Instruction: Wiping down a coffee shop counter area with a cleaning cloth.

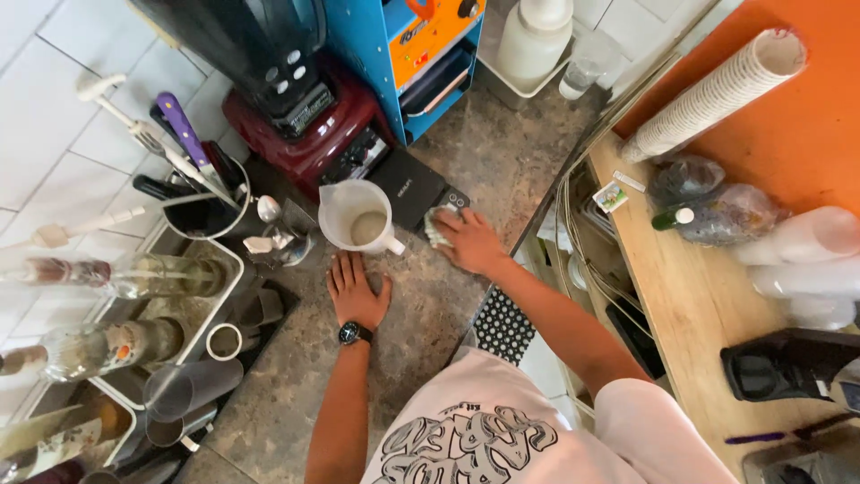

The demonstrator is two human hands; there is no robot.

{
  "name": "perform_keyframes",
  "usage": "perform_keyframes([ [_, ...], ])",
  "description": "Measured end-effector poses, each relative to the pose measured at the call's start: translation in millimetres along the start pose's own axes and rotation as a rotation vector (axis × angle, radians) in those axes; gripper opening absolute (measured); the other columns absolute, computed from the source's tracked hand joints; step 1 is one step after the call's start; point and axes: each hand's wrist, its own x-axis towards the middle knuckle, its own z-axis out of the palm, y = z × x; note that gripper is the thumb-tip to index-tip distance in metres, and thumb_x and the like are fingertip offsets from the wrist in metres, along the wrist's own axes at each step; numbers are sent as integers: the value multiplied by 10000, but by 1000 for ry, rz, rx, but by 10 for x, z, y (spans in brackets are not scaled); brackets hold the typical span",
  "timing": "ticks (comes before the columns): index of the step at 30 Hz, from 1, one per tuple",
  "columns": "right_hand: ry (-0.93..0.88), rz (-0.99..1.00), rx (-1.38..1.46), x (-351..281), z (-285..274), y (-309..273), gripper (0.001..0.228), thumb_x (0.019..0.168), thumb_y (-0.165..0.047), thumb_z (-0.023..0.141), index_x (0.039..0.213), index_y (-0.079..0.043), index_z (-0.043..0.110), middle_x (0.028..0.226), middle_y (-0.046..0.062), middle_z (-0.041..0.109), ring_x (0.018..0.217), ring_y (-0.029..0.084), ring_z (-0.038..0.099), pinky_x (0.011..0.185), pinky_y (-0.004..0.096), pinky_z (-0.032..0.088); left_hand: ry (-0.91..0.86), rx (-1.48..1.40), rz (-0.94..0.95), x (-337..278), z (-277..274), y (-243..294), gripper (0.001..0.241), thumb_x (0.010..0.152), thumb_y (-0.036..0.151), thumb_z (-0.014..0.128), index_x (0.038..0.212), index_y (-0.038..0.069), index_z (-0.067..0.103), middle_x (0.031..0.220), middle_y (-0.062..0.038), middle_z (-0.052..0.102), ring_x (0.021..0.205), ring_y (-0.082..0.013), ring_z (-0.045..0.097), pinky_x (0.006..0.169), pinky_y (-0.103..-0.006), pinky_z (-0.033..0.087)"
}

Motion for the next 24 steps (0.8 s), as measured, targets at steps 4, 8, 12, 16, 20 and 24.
perform_keyframes([
  [4,-263,209,5,58,-64,161,508,1035,-474,486,1392,-120,555,1457,39,386,1120,352,442,972,495,465,10,-3,-20,-14,-21,29,845,944,557,533,1575,19,371,1643,-263,340,1547,-442,289,1261,-592,191],
  [8,-233,-41,95,-1,-126,28,495,983,-473,570,1352,-146,615,1376,19,529,1139,387,484,941,500,496,37,26,-13,-12,-1,19,827,951,560,530,1578,40,385,1649,-240,351,1542,-422,312,1258,-582,211],
  [12,-212,58,14,-13,-122,121,529,930,-500,628,1354,-183,612,1362,-3,543,1125,362,523,965,496,512,31,3,-22,0,-29,41,854,919,559,552,1577,41,384,1650,-239,355,1538,-425,323,1263,-587,214],
  [16,-128,174,90,-111,203,-29,524,1027,-521,444,1415,-186,554,1450,17,429,1127,332,455,1009,473,387,-1,13,-47,-17,-34,46,868,920,570,541,1598,63,353,1679,-219,314,1558,-412,287,1273,-573,194],
  [20,-253,72,240,-82,-270,-257,480,1094,-462,460,1420,-124,559,1445,71,529,1185,418,506,1040,531,453,-35,20,-51,-9,11,3,840,969,607,502,1607,87,335,1691,-197,287,1565,-386,270,1274,-561,180],
  [24,-320,314,53,-120,-16,2,552,989,-518,546,1430,-189,599,1482,30,534,1229,386,546,1051,567,465,-41,12,-51,-40,-60,43,847,968,600,504,1607,71,330,1695,-212,274,1569,-401,256,1276,-567,173],
])
